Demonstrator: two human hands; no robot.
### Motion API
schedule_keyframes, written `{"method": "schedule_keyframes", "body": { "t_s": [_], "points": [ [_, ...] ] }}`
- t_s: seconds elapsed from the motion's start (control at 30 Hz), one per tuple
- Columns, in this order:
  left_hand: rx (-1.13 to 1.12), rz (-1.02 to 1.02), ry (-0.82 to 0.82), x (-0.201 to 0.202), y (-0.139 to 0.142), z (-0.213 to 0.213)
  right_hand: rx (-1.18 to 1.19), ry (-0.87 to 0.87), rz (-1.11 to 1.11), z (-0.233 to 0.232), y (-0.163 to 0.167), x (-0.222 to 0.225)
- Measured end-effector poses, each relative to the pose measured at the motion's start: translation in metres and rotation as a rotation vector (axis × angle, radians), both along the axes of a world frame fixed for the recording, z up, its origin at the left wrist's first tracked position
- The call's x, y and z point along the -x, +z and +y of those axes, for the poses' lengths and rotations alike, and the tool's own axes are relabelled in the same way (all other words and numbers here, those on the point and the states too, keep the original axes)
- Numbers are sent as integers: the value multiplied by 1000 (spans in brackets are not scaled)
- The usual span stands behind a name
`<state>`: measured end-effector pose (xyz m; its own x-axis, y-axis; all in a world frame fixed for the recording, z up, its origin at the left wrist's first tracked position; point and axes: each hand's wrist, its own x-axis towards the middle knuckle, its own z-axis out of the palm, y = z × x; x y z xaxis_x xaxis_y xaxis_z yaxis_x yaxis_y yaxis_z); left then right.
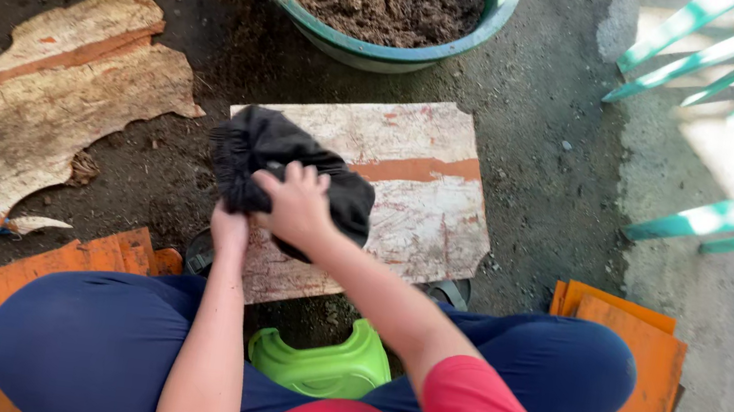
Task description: The person sits on a small stool and wipes orange square tiles with a dark cloth. They handle the tiles one at a time, wiping both sides and flipping them over before stacking them nearby.
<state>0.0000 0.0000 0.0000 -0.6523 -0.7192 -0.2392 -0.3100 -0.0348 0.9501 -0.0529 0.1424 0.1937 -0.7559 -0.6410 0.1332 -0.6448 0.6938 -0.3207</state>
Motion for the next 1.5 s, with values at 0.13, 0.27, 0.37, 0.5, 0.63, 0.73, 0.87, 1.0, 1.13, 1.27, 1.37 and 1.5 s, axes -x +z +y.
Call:
{"method": "schedule_keyframes", "body": {
  "t_s": [0.13,0.27,0.37,0.5,0.63,0.73,0.87,1.0,1.13,1.27,1.37,1.5],
  "points": [
    [68,-17,52,-7,15,18,153,-1,125,-10,-35,32],
    [-77,109,94,-9,14,27,66,-335,127,50,-63,141],
    [-92,149,110,-8,15,23,48,-597,222,148,-58,220],
    [-28,54,88,1,24,15,-367,-937,-103,273,-22,264],
    [-13,-33,-49,8,28,11,-32,-929,96,322,17,256],
    [-224,88,7,7,32,-3,237,-683,119,296,57,237],
    [-241,-180,248,-30,27,5,404,-338,-96,188,86,210],
    [-1014,-132,395,-67,31,22,83,-299,-202,56,44,177],
    [-1284,174,22,-79,31,27,-50,-51,44,-17,-14,97],
    [-1201,145,67,-74,24,28,-146,258,-2,-9,-31,0],
    [-1171,236,104,-71,18,28,58,237,138,31,-39,-63],
    [-1027,159,72,-72,15,28,41,152,81,71,-48,-90]
  ]
}}
